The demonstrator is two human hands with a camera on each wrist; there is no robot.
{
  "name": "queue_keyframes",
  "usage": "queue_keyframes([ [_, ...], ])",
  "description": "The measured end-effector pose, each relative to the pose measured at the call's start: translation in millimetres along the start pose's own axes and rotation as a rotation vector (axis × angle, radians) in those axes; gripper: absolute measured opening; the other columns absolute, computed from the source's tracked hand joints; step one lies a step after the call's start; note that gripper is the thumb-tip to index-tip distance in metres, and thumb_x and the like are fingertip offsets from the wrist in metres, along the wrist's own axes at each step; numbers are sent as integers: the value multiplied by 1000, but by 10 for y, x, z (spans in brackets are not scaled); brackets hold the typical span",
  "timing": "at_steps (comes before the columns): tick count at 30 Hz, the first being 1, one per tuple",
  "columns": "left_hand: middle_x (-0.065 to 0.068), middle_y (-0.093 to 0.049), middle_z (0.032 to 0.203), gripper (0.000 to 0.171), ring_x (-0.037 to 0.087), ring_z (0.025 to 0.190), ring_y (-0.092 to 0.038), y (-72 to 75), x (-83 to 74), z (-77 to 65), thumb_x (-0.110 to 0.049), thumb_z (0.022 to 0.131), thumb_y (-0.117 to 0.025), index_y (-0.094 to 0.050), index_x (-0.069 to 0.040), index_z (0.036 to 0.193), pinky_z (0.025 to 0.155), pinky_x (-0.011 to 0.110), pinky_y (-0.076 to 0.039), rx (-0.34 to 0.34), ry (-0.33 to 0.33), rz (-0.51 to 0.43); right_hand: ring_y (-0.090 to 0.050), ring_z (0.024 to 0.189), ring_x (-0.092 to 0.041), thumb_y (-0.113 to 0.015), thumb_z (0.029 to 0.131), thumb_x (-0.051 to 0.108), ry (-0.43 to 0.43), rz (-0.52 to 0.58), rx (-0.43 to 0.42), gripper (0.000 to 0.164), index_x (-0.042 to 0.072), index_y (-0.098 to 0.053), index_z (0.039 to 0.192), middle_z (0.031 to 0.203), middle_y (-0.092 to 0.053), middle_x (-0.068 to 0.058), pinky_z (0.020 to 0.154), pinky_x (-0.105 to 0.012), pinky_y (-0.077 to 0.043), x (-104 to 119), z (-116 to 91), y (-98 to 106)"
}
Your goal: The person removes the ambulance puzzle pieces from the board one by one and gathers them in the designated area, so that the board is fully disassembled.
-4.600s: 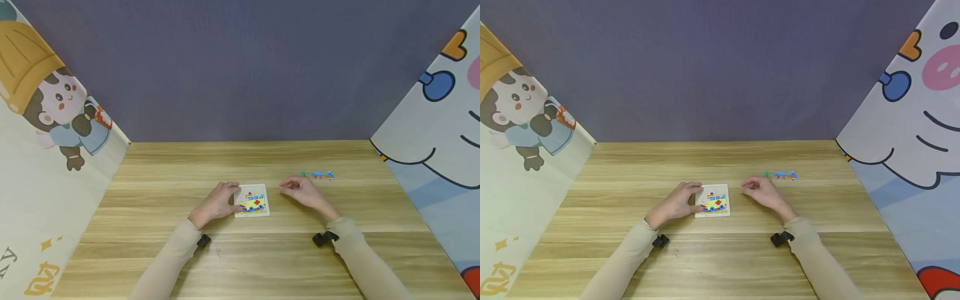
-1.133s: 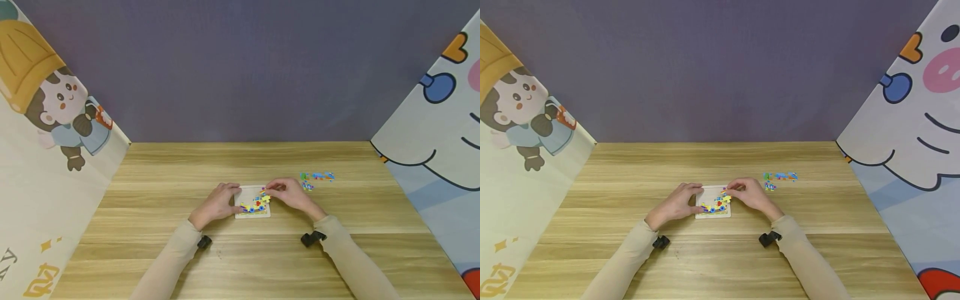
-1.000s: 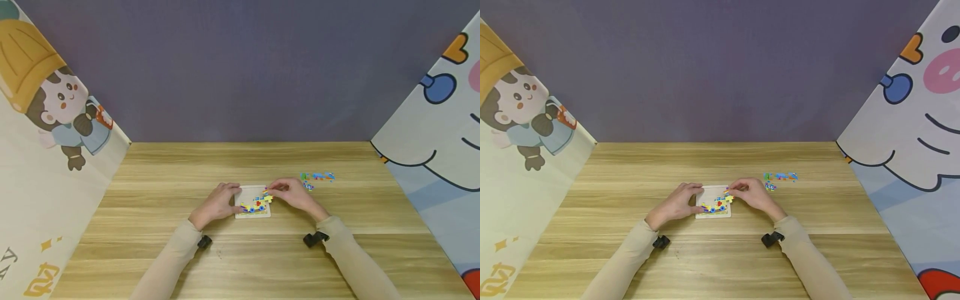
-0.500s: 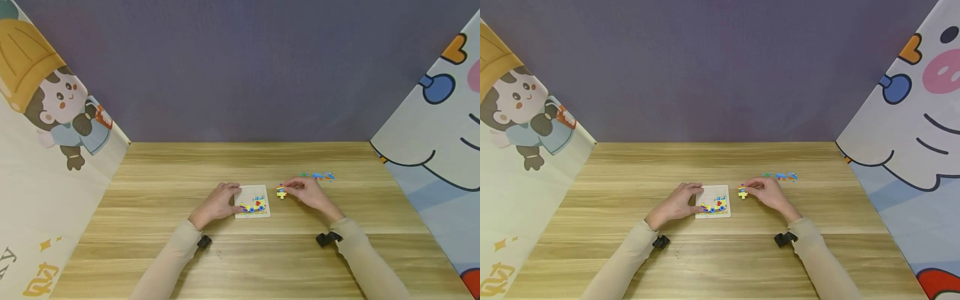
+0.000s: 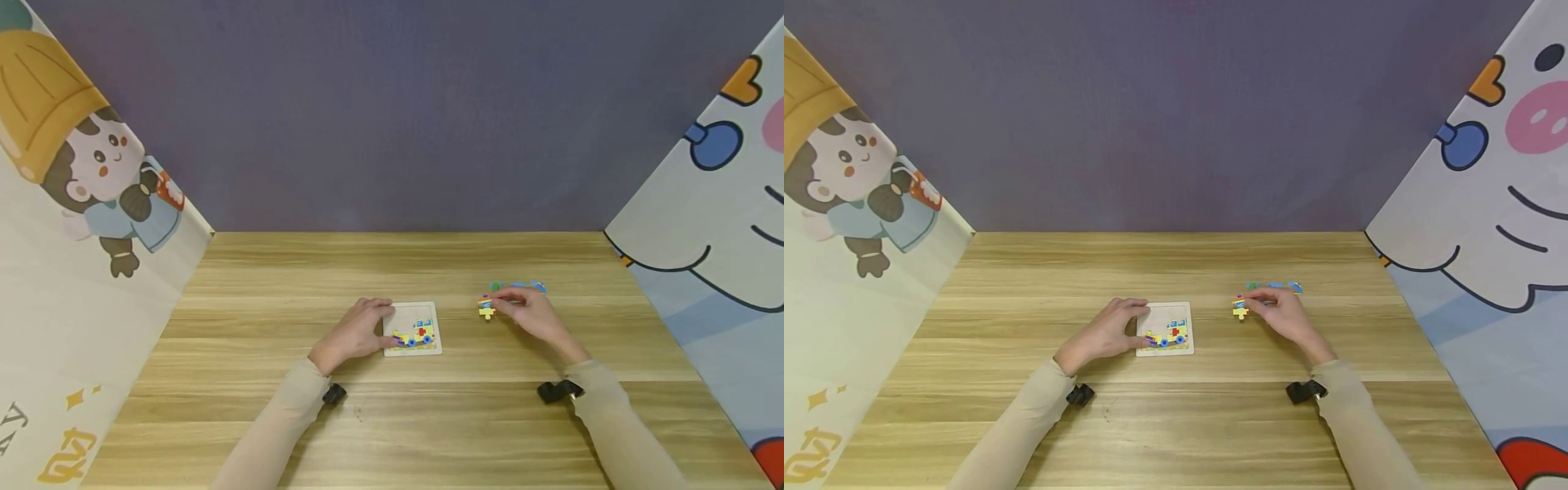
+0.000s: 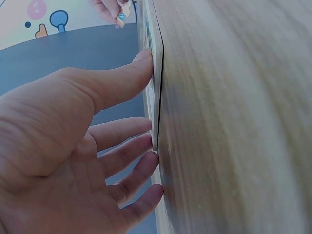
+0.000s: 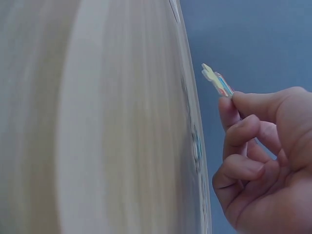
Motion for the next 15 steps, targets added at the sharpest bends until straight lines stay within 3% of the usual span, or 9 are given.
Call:
queue_keyframes([
  [5,11,-49,165,70,37,152,-42,3,6,2,-34,93,-85,-60,-3,150,130,54,-32,0,3,1,-65,81,-11,-68,106,34,-21,-10,-40,37,6,-75,130,129,-73,-20,59,-25,-54,-64,-55,160],
  [9,12,-49,165,70,37,152,-42,6,4,1,-34,92,-85,-60,-3,149,130,55,-32,0,1,0,-59,69,-6,-69,106,30,-24,-25,-81,38,2,-74,130,121,-75,-20,56,-23,-52,-121,-87,284],
  [12,12,-49,165,70,37,152,-42,9,5,-4,-33,92,-85,-60,-2,149,130,54,-32,-1,0,-3,-52,61,-4,-69,105,30,-44,-33,-98,39,0,-73,130,101,-76,-12,53,-24,-48,-191,-106,363],
  [15,12,-49,165,70,37,152,-42,10,6,-6,-33,92,-85,-60,-2,149,130,54,-32,-2,0,-6,-48,58,-5,-68,106,31,-61,-37,-102,41,-1,-72,131,96,-73,-1,52,-25,-45,-274,-118,429],
])
Point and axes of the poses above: each hand's wrist, its own z-axis towards the middle knuckle, its own y-axis out of the back of the hand, x = y × z, the point moved 10 cm from there along z, towards the middle knuckle
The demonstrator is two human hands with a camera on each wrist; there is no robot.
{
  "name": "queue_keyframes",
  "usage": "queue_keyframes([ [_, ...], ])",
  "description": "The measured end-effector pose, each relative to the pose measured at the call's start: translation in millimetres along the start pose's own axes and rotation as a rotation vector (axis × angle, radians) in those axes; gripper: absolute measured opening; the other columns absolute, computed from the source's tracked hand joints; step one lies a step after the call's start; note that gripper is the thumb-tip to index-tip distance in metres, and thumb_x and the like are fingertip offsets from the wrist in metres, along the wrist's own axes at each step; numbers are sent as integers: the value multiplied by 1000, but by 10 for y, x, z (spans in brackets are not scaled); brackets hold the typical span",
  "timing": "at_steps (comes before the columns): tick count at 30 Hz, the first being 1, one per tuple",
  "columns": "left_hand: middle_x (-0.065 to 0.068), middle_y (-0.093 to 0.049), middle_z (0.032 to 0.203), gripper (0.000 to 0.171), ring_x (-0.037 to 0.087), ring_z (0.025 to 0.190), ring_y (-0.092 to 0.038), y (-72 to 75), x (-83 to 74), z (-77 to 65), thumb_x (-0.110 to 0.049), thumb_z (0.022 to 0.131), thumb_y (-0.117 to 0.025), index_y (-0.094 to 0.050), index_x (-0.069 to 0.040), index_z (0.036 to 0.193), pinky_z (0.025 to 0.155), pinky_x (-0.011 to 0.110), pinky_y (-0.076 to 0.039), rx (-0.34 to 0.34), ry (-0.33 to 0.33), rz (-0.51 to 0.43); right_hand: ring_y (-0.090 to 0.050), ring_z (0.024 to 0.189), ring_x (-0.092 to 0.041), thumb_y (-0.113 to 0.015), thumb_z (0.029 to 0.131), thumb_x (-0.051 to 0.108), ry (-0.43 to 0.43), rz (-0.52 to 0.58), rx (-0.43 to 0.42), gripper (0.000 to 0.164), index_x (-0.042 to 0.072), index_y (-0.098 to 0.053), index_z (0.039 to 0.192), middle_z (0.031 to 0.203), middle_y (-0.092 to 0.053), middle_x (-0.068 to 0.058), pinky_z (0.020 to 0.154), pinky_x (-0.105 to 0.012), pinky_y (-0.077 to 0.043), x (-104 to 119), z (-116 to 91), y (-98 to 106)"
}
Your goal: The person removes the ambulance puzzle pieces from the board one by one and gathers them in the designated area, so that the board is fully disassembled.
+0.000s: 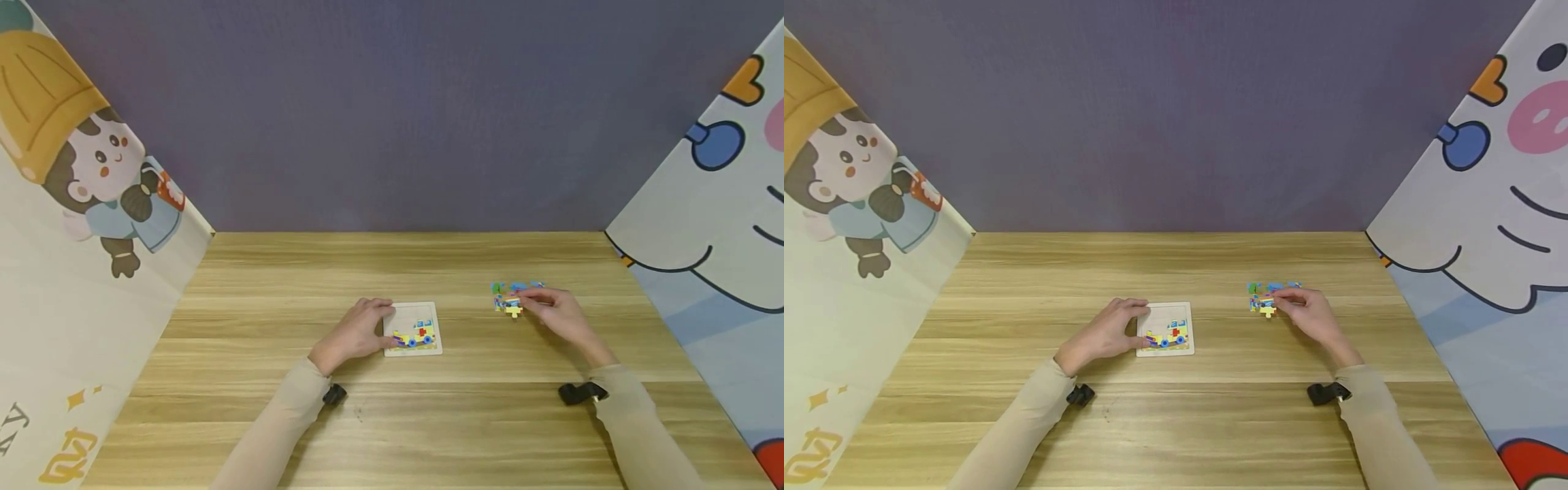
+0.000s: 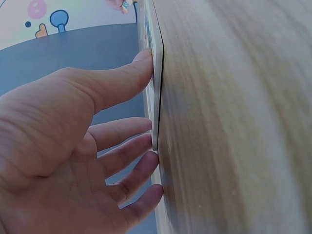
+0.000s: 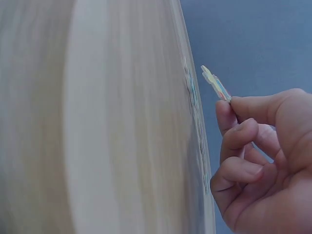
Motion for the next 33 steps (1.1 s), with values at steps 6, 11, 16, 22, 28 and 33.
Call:
queue_keyframes([
  [6,13,-49,165,70,37,153,-41,-7,0,-6,-33,92,-85,-60,-2,149,130,54,-31,1,0,-12,-55,67,-5,-65,108,32,3,-42,-15,40,0,-73,131,114,-77,-6,56,-25,-48,-113,2,107],
  [11,12,-49,165,71,36,153,-41,-17,7,-1,-33,92,-85,-59,-2,150,131,53,-31,2,5,-8,-54,66,-7,-63,108,33,-17,-76,-2,42,0,-72,133,124,-74,-21,58,-26,-47,-184,15,137],
  [16,12,-49,165,72,37,153,-41,-24,8,6,-34,91,-86,-59,-3,150,131,54,-31,-1,4,-2,-66,89,-13,-61,110,33,-12,-134,12,42,-1,-71,133,133,-71,-27,72,-24,-51,-192,44,139],
  [22,12,-48,165,72,37,153,-41,-39,13,11,-35,91,-85,-58,-3,151,131,54,-30,4,1,9,-66,123,-44,-61,110,33,-6,-155,30,42,-1,-72,131,135,-70,-28,98,-50,-57,-171,39,117],
  [28,12,-49,165,72,37,153,-41,-35,20,20,-35,91,-85,-58,-3,151,131,55,-30,1,-1,13,-62,128,-49,-60,110,32,-2,-149,25,41,-1,-72,131,138,-68,-29,106,-63,-52,-182,39,113],
  [33,12,-49,165,72,37,153,-42,-24,20,19,-35,92,-85,-59,-3,150,130,54,-32,-3,2,12,-62,129,-49,-59,110,33,-2,-153,26,42,-1,-72,132,139,-67,-29,105,-63,-52,-187,40,112],
])
Point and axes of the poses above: each hand's wrist, its own z-axis towards the middle knuckle, its own y-axis out of the back of the hand, x = y × z, the point moved 10 cm from there along z, towards the middle knuckle
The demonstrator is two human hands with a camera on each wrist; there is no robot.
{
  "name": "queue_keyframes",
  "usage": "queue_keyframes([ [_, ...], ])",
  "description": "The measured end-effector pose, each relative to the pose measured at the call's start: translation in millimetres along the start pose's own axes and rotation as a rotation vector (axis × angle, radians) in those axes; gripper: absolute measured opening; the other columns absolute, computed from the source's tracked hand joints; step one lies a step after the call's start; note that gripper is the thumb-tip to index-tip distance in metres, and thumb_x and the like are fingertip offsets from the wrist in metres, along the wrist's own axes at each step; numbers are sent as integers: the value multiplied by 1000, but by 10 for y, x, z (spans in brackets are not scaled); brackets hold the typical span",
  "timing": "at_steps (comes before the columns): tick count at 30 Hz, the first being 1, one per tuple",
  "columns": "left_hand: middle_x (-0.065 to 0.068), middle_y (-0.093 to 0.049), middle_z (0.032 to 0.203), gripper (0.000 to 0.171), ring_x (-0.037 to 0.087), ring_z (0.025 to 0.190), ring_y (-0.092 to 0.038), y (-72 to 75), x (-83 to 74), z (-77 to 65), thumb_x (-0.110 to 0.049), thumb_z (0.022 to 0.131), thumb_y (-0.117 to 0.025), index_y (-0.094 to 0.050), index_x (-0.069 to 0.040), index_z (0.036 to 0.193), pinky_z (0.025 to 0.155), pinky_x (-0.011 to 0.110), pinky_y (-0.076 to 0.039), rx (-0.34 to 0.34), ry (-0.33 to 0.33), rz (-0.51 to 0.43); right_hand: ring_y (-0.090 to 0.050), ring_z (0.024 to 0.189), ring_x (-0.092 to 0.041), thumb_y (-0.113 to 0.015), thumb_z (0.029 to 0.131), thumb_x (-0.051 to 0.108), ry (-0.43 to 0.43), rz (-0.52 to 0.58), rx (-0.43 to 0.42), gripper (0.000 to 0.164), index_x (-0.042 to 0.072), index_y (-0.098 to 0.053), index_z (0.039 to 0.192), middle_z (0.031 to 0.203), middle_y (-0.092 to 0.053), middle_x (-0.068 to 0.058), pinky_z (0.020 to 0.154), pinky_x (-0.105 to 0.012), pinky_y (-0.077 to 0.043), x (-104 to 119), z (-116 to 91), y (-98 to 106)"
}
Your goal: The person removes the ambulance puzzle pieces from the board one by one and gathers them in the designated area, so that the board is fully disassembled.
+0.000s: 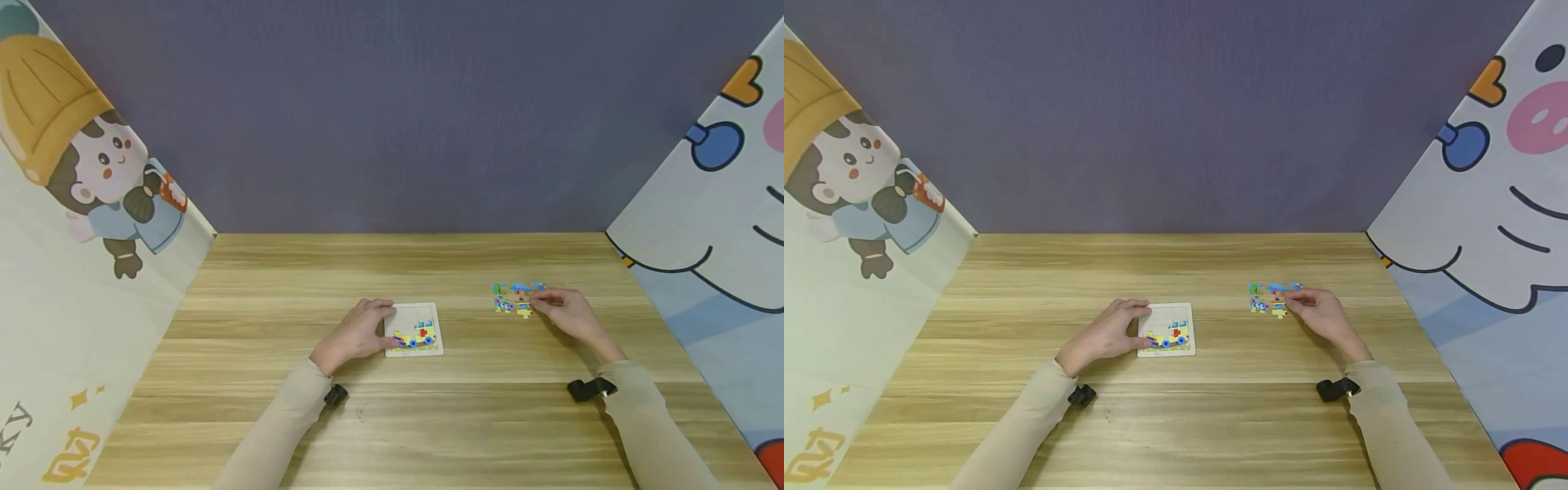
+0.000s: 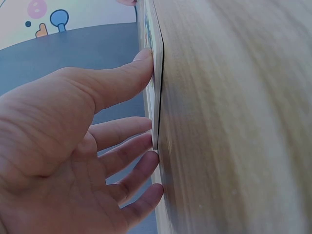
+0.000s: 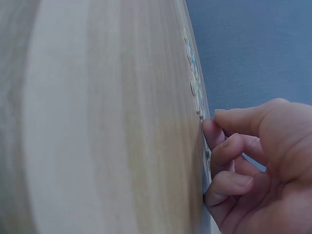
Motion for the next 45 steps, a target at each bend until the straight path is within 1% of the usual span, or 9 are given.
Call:
queue_keyframes([
  [8,12,-49,165,72,37,153,-41,0,-9,0,-35,92,-85,-59,-3,150,131,54,-31,4,-5,0,-63,127,-48,-59,111,36,2,-15,7,45,0,-71,134,139,-67,-29,104,-62,-53,68,-2,-7],
  [17,12,-48,165,72,36,153,-41,-2,-7,2,-35,92,-85,-58,-3,151,131,54,-31,6,-2,-2,-65,125,-44,-62,109,35,34,-38,18,41,3,-74,133,136,-70,-25,101,-57,-56,230,28,-136],
  [20,11,-48,166,72,36,154,-41,-8,-2,2,-35,92,-85,-58,-4,151,132,53,-30,9,5,1,-69,120,-41,-65,108,32,62,-41,8,37,4,-76,129,132,-73,-23,97,-47,-59,289,34,-177],
  [22,11,-48,166,72,35,154,-41,-11,0,4,-35,92,-85,-58,-4,151,132,53,-30,8,5,3,-69,120,-40,-66,107,29,81,-36,7,34,4,-77,127,131,-73,-23,96,-44,-59,334,33,-207],
  [25,12,-48,166,72,36,153,-41,-9,-5,3,-34,92,-85,-58,-3,151,131,53,-31,8,2,0,-69,117,-37,-67,107,28,91,-37,15,31,6,-78,125,129,-74,-20,90,-37,-58,387,31,-262],
  [27,12,-48,165,72,36,153,-41,-7,-10,2,-34,92,-85,-58,-3,151,131,53,-32,8,0,-3,-68,116,-35,-67,107,30,91,-41,24,31,8,-79,124,128,-74,-19,89,-37,-56,429,28,-308],
  [35,13,-49,165,72,37,153,-42,-16,-9,3,-34,91,-86,-59,-2,150,130,54,-32,10,-8,-4,-66,100,-20,-70,105,27,108,2,59,27,8,-80,121,118,-77,-13,80,-25,-53,591,26,-487],
  [39,12,-48,165,72,36,153,-41,-18,-5,3,-34,91,-86,-58,-2,150,131,53,-31,11,-9,-7,-62,95,-18,-71,104,27,118,6,73,25,10,-80,120,116,-77,-10,76,-25,-50,662,37,-567],
  [45,11,-49,165,71,36,153,-42,-5,-5,0,-34,92,-85,-59,-3,150,130,53,-32,6,-4,-3,-68,103,-22,-72,103,26,147,18,94,23,10,-81,116,114,-79,-8,87,-30,-54,806,69,-703],
])
Point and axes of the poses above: each hand's wrist, its own z-axis towards the middle knuckle, its own y-axis out of the back of the hand, x = y × z, the point moved 10 cm from there along z, towards the middle knuckle
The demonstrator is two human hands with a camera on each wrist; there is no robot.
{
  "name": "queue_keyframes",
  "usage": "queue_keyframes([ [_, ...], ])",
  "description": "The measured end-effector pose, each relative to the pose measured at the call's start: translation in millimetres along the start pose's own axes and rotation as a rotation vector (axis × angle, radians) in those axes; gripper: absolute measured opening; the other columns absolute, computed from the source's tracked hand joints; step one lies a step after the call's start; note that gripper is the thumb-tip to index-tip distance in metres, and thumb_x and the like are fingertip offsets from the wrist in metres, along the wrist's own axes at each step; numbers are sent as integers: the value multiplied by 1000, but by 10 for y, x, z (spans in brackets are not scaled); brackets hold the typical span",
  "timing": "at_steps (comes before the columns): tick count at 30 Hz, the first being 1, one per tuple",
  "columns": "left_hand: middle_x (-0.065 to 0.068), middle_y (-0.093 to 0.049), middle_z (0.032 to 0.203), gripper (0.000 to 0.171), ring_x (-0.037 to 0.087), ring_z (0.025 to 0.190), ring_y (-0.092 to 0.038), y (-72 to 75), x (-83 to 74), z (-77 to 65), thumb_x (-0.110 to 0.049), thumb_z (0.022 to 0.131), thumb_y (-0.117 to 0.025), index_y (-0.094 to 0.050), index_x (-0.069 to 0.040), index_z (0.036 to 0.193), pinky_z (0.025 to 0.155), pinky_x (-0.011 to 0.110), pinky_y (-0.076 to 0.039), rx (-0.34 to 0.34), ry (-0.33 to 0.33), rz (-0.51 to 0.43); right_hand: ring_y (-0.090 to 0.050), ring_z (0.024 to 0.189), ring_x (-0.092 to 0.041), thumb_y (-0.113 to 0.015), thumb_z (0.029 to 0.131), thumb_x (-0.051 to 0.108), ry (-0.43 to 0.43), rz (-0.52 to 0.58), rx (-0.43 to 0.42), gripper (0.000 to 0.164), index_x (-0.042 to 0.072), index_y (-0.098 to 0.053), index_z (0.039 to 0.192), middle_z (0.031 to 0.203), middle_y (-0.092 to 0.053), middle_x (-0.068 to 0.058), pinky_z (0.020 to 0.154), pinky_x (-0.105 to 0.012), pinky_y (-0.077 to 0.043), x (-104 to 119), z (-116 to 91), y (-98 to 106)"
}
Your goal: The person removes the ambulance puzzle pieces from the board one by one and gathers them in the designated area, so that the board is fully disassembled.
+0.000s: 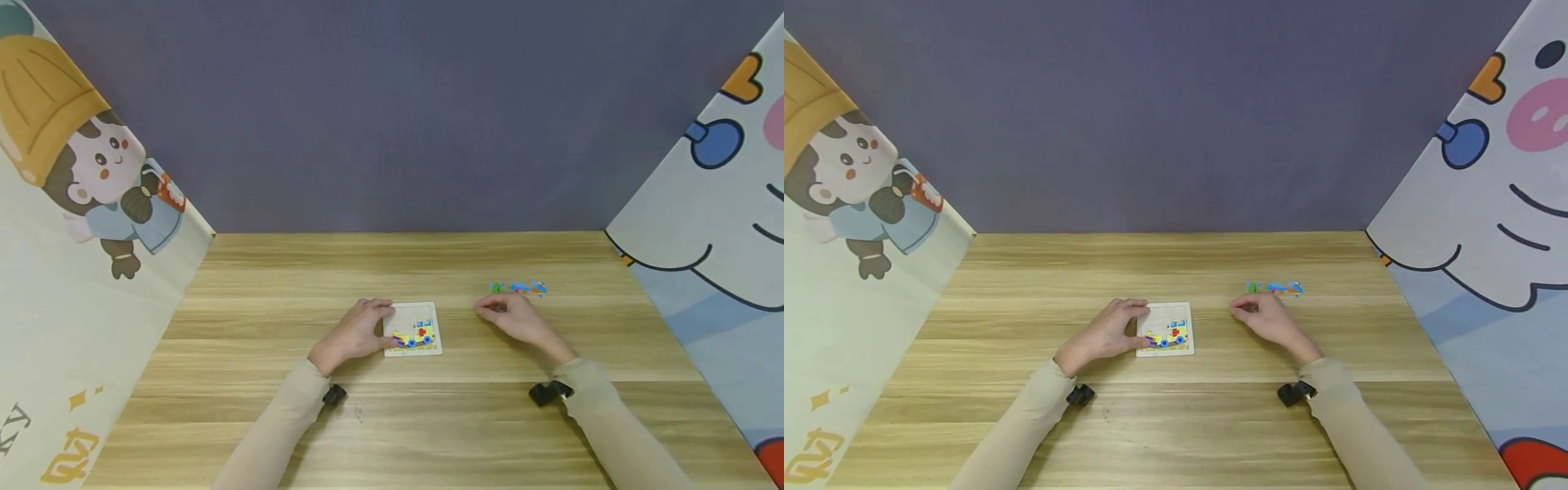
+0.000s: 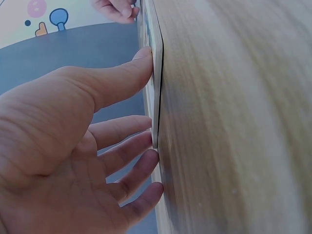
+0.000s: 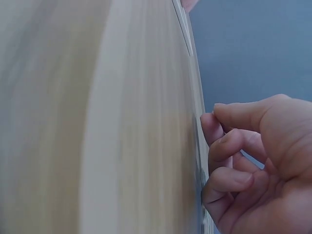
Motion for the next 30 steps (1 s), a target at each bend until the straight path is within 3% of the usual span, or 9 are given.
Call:
queue_keyframes([
  [7,10,-48,166,71,35,154,-41,-1,5,-4,-35,92,-85,-59,-4,151,131,52,-31,4,6,-4,-69,105,-21,-72,103,21,31,61,50,18,9,-81,114,115,-78,-9,90,-32,-55,149,10,-170],
  [20,12,-49,165,71,37,154,-41,24,-8,-14,-33,91,-85,-59,-3,150,131,54,-31,-2,0,-13,-67,95,-13,-75,100,23,61,75,108,18,14,-81,114,106,-79,-1,85,-31,-53,428,81,-475],
  [30,12,-50,164,71,37,153,-42,20,-6,-4,-34,91,-85,-59,-3,149,130,54,-32,-4,0,-4,-60,78,-11,-77,98,25,89,74,191,25,11,-80,120,92,-74,2,69,-23,-48,618,112,-706],
])
Point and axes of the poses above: each hand's wrist, its own z-axis towards the middle knuckle, its own y-axis out of the back of the hand, x = y × z, the point moved 10 cm from there along z, towards the middle knuckle
